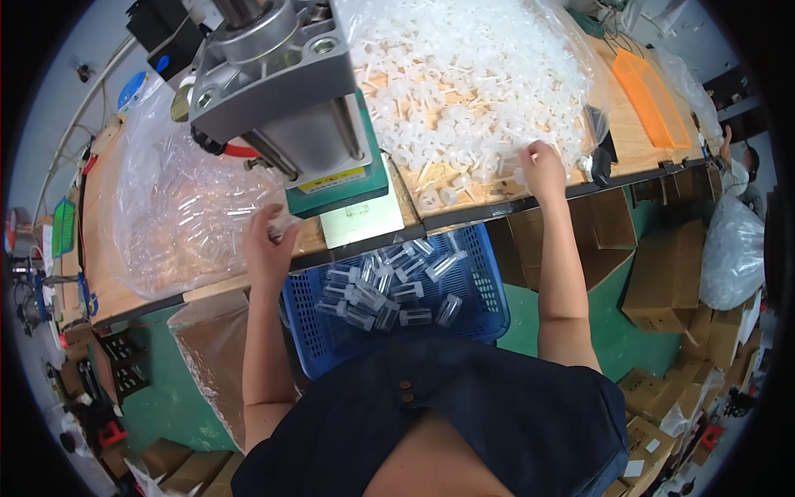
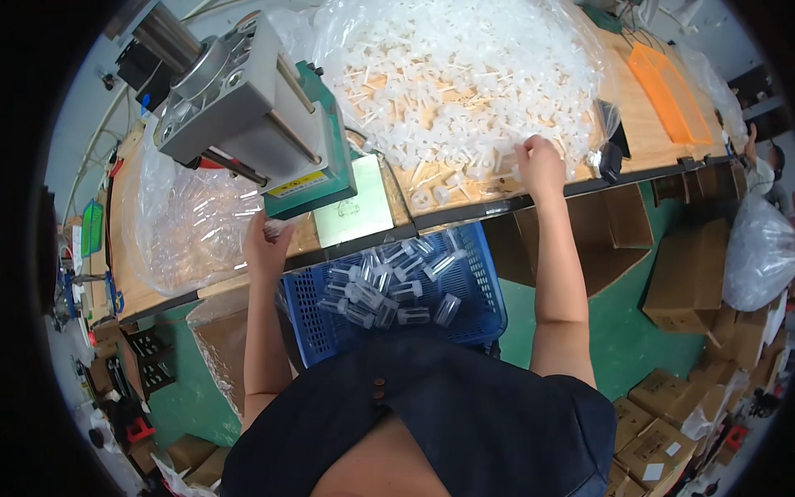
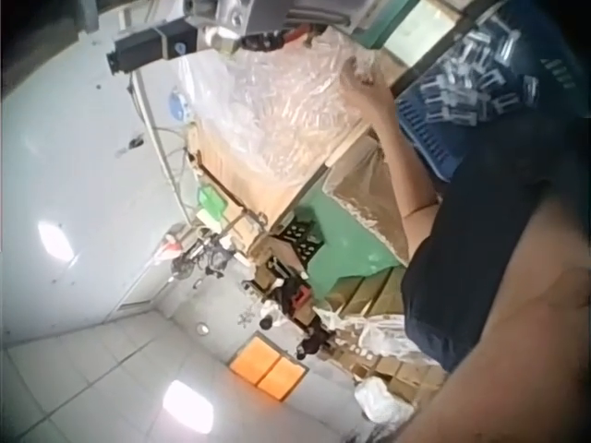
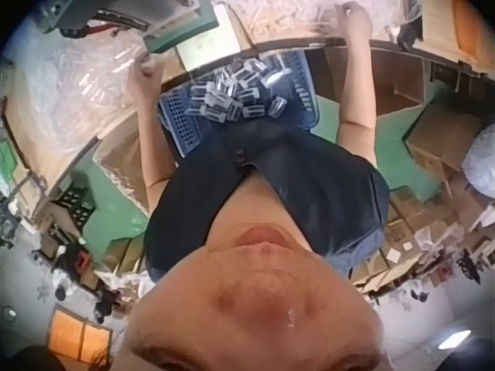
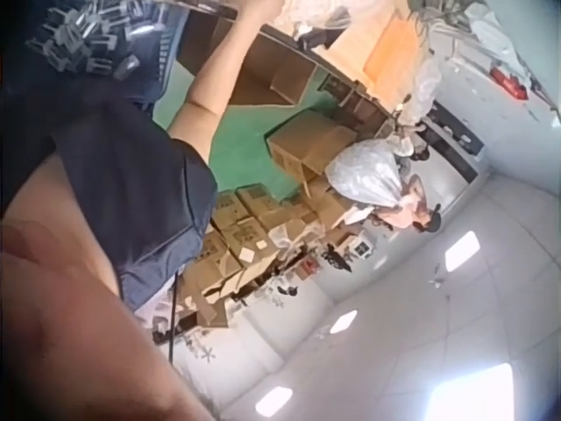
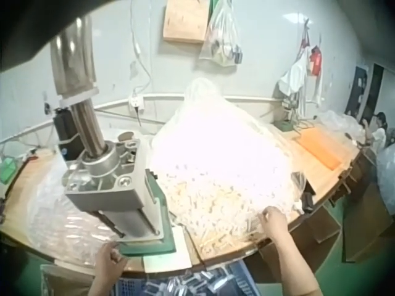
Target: Assembling small plastic tubes and caps using a pneumatic press machine.
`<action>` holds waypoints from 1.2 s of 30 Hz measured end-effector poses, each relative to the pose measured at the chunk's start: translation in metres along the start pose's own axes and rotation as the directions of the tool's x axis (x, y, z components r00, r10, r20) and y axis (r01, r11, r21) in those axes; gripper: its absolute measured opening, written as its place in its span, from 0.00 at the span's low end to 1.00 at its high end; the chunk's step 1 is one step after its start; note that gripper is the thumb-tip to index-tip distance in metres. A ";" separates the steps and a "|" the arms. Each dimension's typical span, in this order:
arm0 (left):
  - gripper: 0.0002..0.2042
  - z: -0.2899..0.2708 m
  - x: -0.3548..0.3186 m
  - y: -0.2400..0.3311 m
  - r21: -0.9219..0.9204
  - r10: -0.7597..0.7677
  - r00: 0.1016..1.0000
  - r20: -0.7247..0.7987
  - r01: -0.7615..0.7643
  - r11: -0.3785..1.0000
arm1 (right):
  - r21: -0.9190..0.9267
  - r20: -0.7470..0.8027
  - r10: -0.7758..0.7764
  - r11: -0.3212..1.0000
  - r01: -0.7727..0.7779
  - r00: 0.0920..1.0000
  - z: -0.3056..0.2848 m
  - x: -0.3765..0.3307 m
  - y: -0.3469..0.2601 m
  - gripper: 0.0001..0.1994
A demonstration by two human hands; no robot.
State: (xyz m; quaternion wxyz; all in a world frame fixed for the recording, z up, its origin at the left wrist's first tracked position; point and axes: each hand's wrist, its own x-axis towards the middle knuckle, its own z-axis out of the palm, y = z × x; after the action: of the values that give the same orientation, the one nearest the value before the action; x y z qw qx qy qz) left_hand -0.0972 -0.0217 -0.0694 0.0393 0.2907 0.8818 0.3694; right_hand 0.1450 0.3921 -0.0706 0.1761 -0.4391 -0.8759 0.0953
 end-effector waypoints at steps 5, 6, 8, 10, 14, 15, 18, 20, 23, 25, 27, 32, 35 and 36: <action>0.19 0.026 -0.023 0.045 -0.828 0.028 0.978 0.207 0.160 0.537 | 0.904 0.197 -0.044 0.396 -0.164 0.979 -0.028 -0.036 -0.069 0.08; 0.20 0.031 -0.027 0.052 -0.834 0.002 0.954 0.299 0.261 0.486 | 0.930 0.299 -0.119 0.260 -0.261 0.947 -0.029 -0.053 -0.092 0.10; 0.20 0.045 -0.033 0.070 -0.889 0.020 0.949 0.315 0.288 0.357 | 0.897 0.431 -0.274 0.022 -0.442 0.860 -0.021 -0.084 -0.129 0.16; 0.20 0.056 -0.036 0.080 -0.914 0.049 0.952 0.303 0.275 0.298 | 0.841 0.462 -0.385 -0.095 -0.533 0.799 0.001 -0.104 -0.147 0.18; 0.21 0.053 -0.027 0.087 -0.789 0.099 0.981 0.167 0.073 0.610 | 0.863 0.388 -0.479 -0.109 -0.492 0.787 0.019 -0.117 -0.166 0.17; 0.21 0.050 -0.022 0.087 -0.579 0.178 0.980 0.085 -0.097 0.809 | 0.919 0.328 -0.493 -0.032 -0.394 0.806 0.019 -0.118 -0.170 0.18; 0.23 0.058 -0.010 0.072 -0.241 0.310 0.950 0.042 -0.292 0.926 | 0.970 0.188 -0.539 0.234 -0.068 0.821 0.023 -0.113 -0.182 0.21; 0.21 0.067 -0.006 0.060 -0.156 0.272 0.962 0.003 -0.268 0.951 | 0.933 0.238 -0.512 0.357 -0.047 0.826 0.018 -0.106 -0.183 0.23; 0.19 0.072 0.001 0.047 -0.091 0.178 0.984 -0.019 -0.179 0.980 | 0.748 0.131 -0.300 0.656 0.105 0.945 0.015 -0.090 -0.163 0.17; 0.19 0.077 0.003 0.038 -0.111 0.127 0.992 0.006 -0.126 0.986 | 0.402 0.035 -0.343 0.865 0.301 0.939 0.012 -0.082 -0.145 0.14; 0.19 0.080 0.005 0.034 -0.108 0.146 0.989 -0.006 -0.146 0.983 | 0.229 0.098 -0.333 0.925 0.304 0.938 0.013 -0.085 -0.141 0.13; 0.25 0.058 0.014 0.029 -0.205 0.265 0.954 0.142 -0.233 0.950 | 0.063 0.246 -0.347 0.938 0.342 0.905 0.033 -0.084 -0.122 0.13; 0.25 0.003 0.042 0.007 -0.087 0.350 0.903 0.249 -0.339 0.937 | 0.135 0.288 -0.370 0.929 0.345 0.884 0.027 -0.083 -0.118 0.15; 0.25 -0.008 0.049 0.000 0.180 0.217 0.941 0.258 -0.268 0.947 | 0.190 0.297 -0.392 0.918 0.349 0.871 0.028 -0.081 -0.113 0.15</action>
State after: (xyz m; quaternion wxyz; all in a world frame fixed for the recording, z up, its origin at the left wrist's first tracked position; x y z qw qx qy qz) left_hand -0.1399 0.0002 -0.0562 0.0658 0.4417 0.8624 0.2383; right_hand 0.0952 0.2591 -0.0783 0.0707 -0.2282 -0.9526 0.1886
